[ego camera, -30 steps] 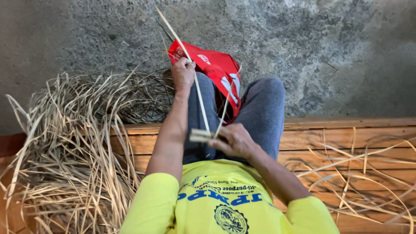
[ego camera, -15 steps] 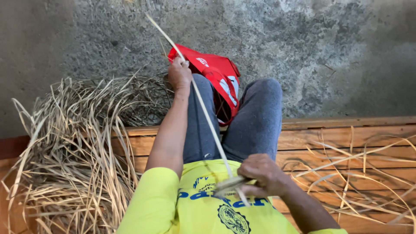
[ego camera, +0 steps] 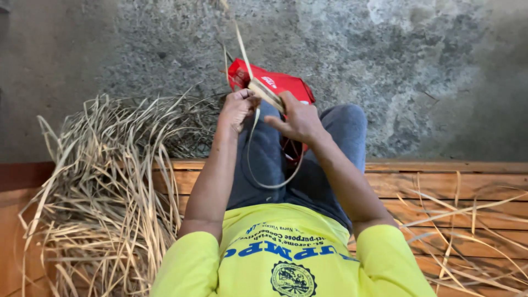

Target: Processing thin wooden or plant-based strips by pulling them through the hands and using a small wooden block for smoothing

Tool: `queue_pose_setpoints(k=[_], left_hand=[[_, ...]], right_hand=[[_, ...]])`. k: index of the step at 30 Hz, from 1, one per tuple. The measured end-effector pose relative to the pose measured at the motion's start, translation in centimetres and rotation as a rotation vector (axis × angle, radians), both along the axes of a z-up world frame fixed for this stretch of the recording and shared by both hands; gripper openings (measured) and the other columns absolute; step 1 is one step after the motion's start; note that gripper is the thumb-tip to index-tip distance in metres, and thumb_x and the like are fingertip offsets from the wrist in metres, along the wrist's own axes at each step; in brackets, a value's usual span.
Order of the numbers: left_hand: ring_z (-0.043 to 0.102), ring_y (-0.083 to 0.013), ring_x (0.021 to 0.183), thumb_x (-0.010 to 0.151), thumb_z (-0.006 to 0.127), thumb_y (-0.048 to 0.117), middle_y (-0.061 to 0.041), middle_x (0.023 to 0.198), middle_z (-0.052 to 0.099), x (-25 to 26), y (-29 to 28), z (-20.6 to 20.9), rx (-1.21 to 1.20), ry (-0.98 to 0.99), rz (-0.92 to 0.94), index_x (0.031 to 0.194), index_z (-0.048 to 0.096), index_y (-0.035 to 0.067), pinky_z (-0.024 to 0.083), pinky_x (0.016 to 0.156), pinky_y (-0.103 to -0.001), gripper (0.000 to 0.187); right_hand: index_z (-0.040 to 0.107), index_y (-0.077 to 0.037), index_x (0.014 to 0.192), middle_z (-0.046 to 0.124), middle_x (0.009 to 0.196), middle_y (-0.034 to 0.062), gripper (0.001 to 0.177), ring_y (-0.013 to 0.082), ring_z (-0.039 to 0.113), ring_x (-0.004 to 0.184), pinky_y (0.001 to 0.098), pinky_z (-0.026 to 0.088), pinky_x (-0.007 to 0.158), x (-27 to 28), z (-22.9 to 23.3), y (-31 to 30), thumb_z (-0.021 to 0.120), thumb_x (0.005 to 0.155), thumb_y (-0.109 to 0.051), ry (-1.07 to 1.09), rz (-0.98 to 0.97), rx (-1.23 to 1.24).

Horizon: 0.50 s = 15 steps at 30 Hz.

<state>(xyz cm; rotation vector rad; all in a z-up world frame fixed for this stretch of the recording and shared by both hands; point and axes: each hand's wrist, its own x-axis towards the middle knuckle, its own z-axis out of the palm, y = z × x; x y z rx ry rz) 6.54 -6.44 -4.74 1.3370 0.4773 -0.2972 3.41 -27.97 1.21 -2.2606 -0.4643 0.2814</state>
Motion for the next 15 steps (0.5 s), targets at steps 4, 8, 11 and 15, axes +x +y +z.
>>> queue_pose_setpoints(k=[4, 8, 11, 15], left_hand=[[0.065, -0.0159, 0.062, 0.075, 0.067, -0.001, -0.009, 0.085, 0.07, 0.3, 0.8, -6.6, 0.064, 0.019, 0.094, 0.102, 0.075, -0.001, 0.053, 0.054, -0.022, 0.029], [0.062, -0.0178, 0.051, 0.075, 0.074, -0.002, -0.015, 0.078, 0.068, 0.1, 0.9, -7.8, -0.043, -0.001, 0.145, 0.099, 0.076, -0.003, 0.06, 0.044, -0.032, 0.024], [0.069, -0.0256, 0.064, 0.074, 0.067, -0.006, -0.017, 0.086, 0.067, 0.0, 1.0, -9.8, 0.013, -0.091, 0.194, 0.102, 0.073, -0.008, 0.062, 0.051, -0.038, 0.029], [0.067, -0.0241, 0.05, 0.074, 0.08, -0.005, -0.02, 0.064, 0.066, 0.4, 0.5, -8.0, 0.035, -0.193, 0.212, 0.091, 0.075, -0.003, 0.056, 0.041, -0.038, 0.018]], right_hand=[[0.048, -0.014, 0.12, 0.065, 0.101, 0.0188, 0.067, 0.0462, 0.071, 0.081, 0.0582, 0.054, 0.073, 0.8, -2.8, 2.8, 0.075, 0.081, -0.06, -0.204, 0.031, -0.155], [0.048, -0.013, 0.116, 0.057, 0.096, 0.0119, 0.055, 0.042, 0.071, 0.078, 0.0551, 0.056, 0.073, 1.0, -3.2, 4.1, 0.055, 0.093, -0.063, -0.306, 0.036, -0.209], [0.051, -0.015, 0.108, 0.058, 0.086, 0.0109, 0.046, 0.0424, 0.07, 0.079, 0.0546, 0.054, 0.075, 0.3, -3.7, 4.2, 0.047, 0.1, -0.06, -0.185, -0.008, -0.2], [0.053, -0.022, 0.095, 0.062, 0.066, 0.0061, 0.033, 0.034, 0.073, 0.071, 0.042, 0.057, 0.066, -0.3, -4.6, 3.2, 0.056, 0.102, -0.055, -0.207, 0.011, 0.002]])
